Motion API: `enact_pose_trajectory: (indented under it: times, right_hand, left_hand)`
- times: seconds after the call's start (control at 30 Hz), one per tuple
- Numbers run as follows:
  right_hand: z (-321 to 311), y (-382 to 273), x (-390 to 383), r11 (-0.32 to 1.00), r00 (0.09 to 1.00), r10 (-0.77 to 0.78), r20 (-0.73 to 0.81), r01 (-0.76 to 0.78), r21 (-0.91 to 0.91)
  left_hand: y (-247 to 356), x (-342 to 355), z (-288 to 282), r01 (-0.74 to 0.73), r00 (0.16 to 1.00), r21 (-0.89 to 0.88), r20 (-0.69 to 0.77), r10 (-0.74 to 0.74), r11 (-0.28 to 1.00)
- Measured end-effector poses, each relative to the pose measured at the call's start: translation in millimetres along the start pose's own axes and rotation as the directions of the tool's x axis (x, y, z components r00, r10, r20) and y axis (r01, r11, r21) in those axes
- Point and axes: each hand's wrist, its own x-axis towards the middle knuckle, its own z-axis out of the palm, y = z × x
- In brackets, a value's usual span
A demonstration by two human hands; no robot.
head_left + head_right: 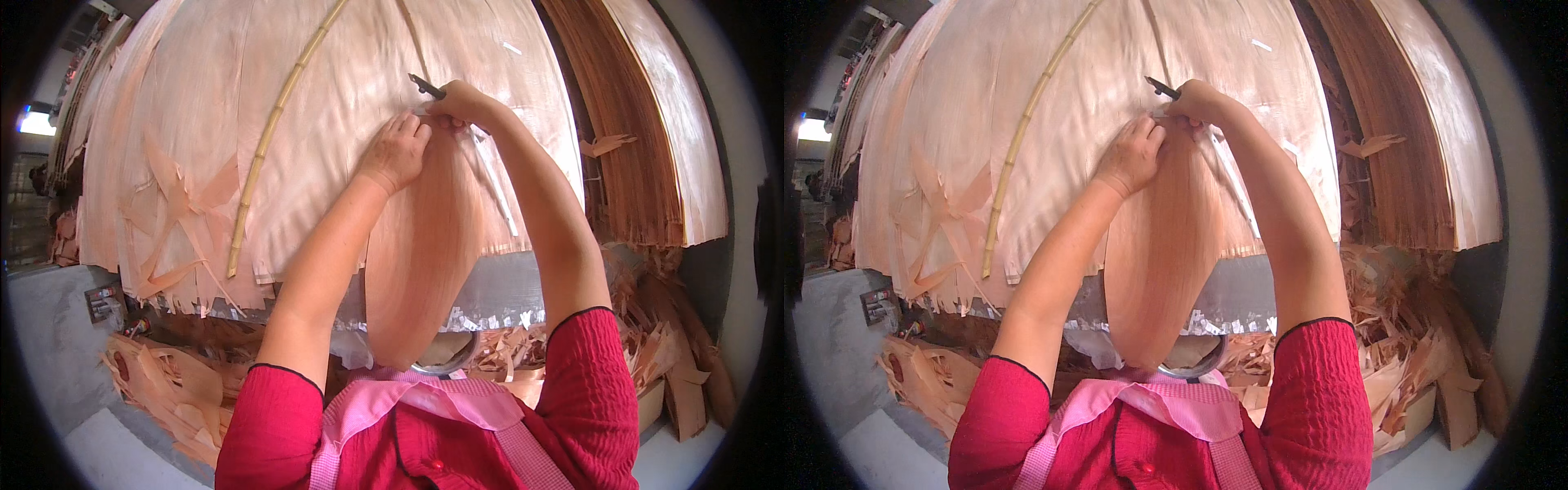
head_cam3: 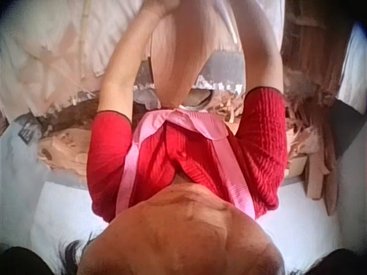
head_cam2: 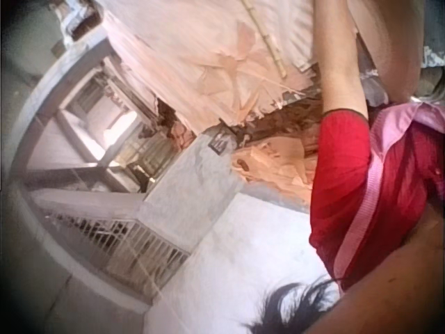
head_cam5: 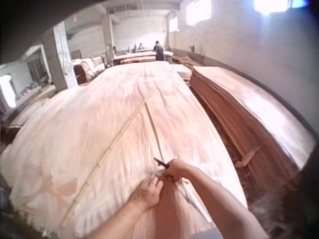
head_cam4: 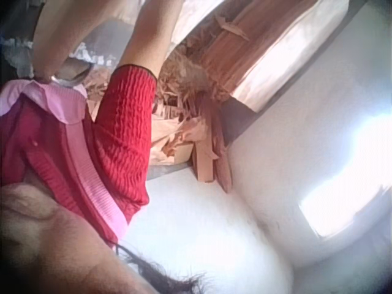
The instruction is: The person trims and sorts wood veneer sheets using a utility knife and a guide rod, and rubs a section of veneer with a cloth.
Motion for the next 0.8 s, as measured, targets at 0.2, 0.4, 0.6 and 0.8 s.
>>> enact_pose_trajectory:
  times: [0.2, 0.4, 0.6, 0.8]
  right_hand:
    - [-6, -22, -12, 0.914, 0.984, 0.153, -0.089, -0.175, -0.365]
    - [19, 14, -41, 0.919, 0.904, -0.051, -0.425, -0.124, -0.375]
    - [-29, 29, -139, 0.924, 0.985, 0.062, -0.158, 0.003, 0.383]
    - [-1, 25, -119, 0.86, 0.998, 0.034, -0.054, -0.001, 0.51]
  left_hand:
    - [6, 6, 0, 0.215, 0.976, -0.002, 0.036, -0.215, 0.977]
    - [17, 17, 1, 0.169, 0.974, 0.2, 0.117, -0.195, 0.965]
    - [13, 10, 8, 0.008, 0.991, 0.256, -0.132, 0.027, 0.967]
    - [38, -10, -4, -0.144, 0.989, -0.05, 0.007, 0.145, 0.988]
